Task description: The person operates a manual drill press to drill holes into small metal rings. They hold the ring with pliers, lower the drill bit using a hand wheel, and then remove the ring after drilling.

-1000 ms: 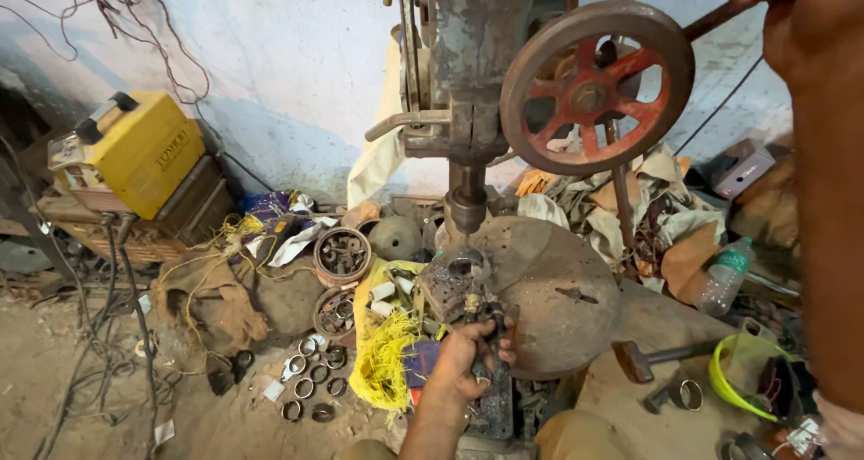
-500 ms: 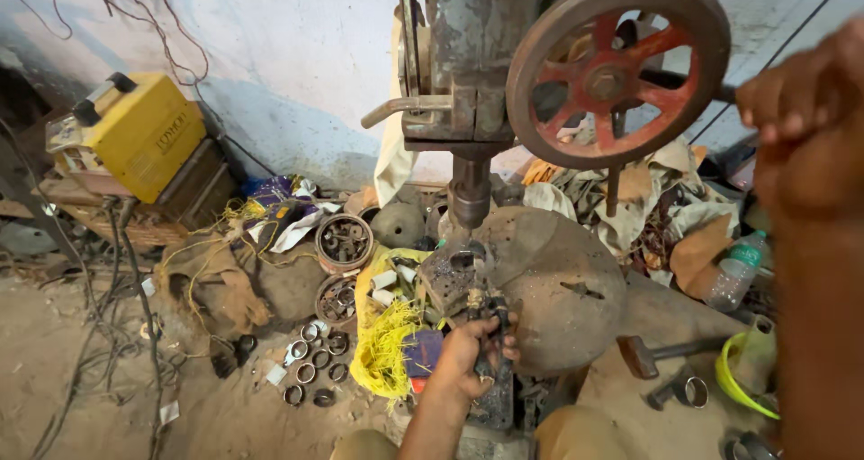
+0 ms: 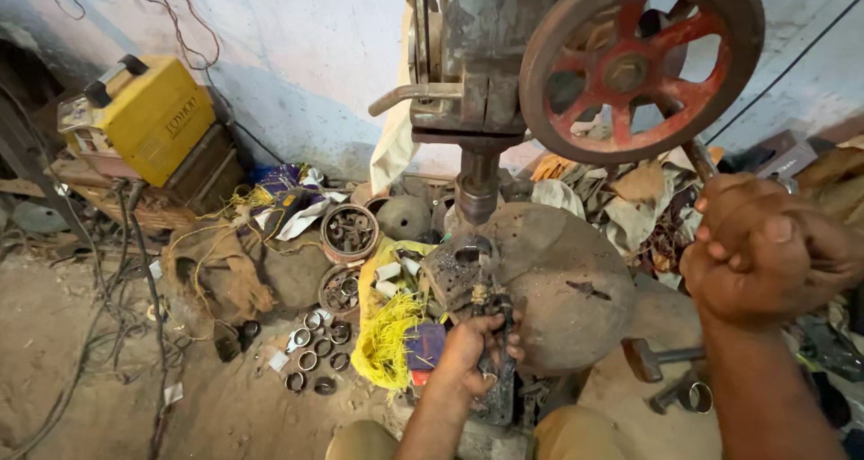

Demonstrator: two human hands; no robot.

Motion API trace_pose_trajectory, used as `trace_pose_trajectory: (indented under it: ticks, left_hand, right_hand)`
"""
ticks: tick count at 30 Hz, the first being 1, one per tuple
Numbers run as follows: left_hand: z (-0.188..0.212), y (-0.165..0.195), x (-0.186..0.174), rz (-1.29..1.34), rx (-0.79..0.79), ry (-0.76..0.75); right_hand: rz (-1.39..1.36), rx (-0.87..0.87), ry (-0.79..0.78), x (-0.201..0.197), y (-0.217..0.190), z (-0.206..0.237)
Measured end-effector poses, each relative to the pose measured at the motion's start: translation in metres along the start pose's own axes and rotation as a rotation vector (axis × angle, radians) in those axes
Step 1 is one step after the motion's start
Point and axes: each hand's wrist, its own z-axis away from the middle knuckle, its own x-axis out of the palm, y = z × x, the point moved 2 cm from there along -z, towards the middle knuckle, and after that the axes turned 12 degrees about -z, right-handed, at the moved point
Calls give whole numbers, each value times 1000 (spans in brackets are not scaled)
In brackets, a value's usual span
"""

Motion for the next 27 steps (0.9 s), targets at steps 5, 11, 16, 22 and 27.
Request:
trace_pose_trajectory:
  ticks: [5, 11, 16, 22, 27]
  left_hand:
    - [4, 3, 2, -59, 16, 18]
    - [4, 7, 3, -59, 19, -17]
    - [0, 3, -3, -68, 21, -12]
    - [-2, 3, -6, -98, 18, -6]
    - [0, 3, -3, -45, 7, -32]
  right_hand:
    - [-3, 19, 26, -4, 4, -2]
    - [-145, 322, -67, -43, 19, -47]
    - [-164, 461, -199, -79, 64, -111]
    - [-138, 476, -211, -91, 72, -108]
    - [-115, 462, -215, -94, 68, -89]
